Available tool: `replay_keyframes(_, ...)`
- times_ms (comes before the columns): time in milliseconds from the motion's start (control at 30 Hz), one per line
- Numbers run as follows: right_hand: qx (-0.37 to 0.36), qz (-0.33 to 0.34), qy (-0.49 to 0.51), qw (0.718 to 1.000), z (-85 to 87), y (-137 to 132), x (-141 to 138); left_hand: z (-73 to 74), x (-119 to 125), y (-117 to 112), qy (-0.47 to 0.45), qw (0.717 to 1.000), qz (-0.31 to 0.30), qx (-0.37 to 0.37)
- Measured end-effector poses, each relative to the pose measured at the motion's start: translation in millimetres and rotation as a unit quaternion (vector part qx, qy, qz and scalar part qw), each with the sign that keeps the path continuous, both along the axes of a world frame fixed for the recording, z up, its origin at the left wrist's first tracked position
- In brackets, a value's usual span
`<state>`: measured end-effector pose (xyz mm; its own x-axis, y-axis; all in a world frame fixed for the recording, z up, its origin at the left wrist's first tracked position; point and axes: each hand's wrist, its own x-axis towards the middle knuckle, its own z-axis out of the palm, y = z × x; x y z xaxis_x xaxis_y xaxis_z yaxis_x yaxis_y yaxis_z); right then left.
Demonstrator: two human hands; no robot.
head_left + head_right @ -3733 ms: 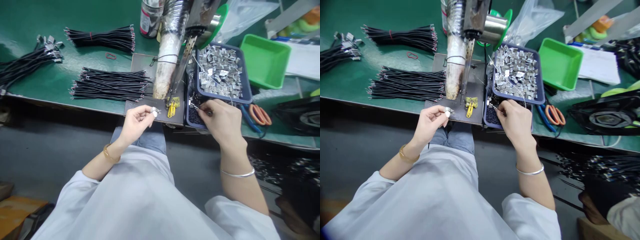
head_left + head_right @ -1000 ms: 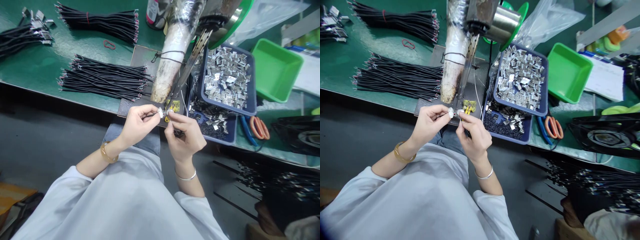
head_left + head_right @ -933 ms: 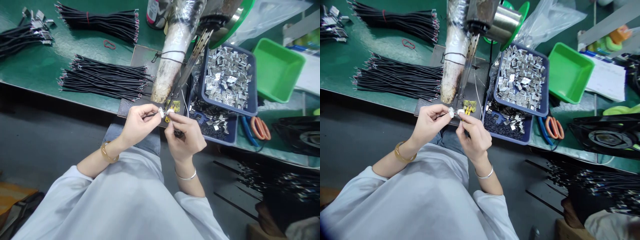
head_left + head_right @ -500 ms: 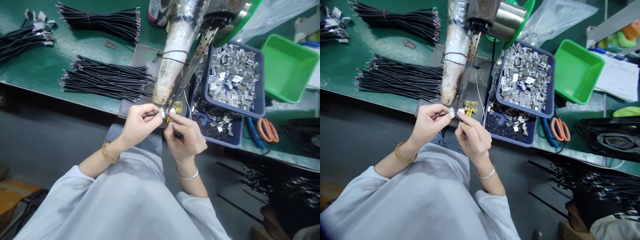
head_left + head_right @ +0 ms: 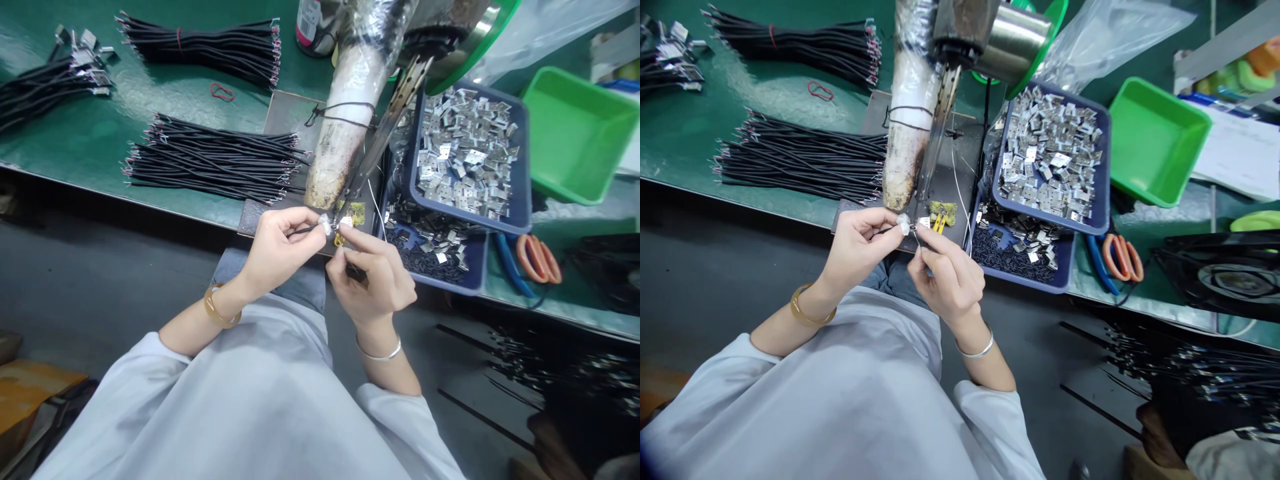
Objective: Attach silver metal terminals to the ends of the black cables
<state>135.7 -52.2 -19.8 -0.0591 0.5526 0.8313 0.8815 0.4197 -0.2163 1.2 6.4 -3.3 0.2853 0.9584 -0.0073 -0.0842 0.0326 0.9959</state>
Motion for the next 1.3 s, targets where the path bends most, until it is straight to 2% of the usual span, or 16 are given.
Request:
replay_keyframes(333,-0.003,0.007,-0.023,1.000,-1.5,-3,1,-2.6,-3,-2,0.007,1.000,-0.015,-0.003)
replay_keyframes(500,0.001,0.008,-0.028,1.000,0.4,-5,3,0.6,-3,-5,0.010,1.000,-0.025,0.000)
replay_keyframes(633,0.018,0.003,-0.002,1.000,4.9,-5,2,1.9,-5,-10,0.013,0.999,-0.042,0.029)
replay_keyframes(733,-0.036,-0.003,0.072,0.997,9.8,-6,1,1.0,-6,-12,0.043,0.996,-0.042,0.073)
replay_keyframes(833,-0.140,0.021,0.195,0.971,13.8,-8,-1,-0.1,-8,-12,0.065,0.992,-0.027,0.104)
replay_keyframes(900,-0.173,0.034,0.240,0.955,15.7,-9,-2,-0.8,-9,-11,0.069,0.990,-0.019,0.123)
replay_keyframes(1033,-0.193,0.052,0.250,0.947,17.9,-9,-1,-2.1,-8,-6,0.062,0.985,0.002,0.161)
replay_keyframes(1300,-0.196,0.043,0.232,0.952,16.4,-3,1,-2.8,-3,1,0.042,0.993,0.005,0.108)
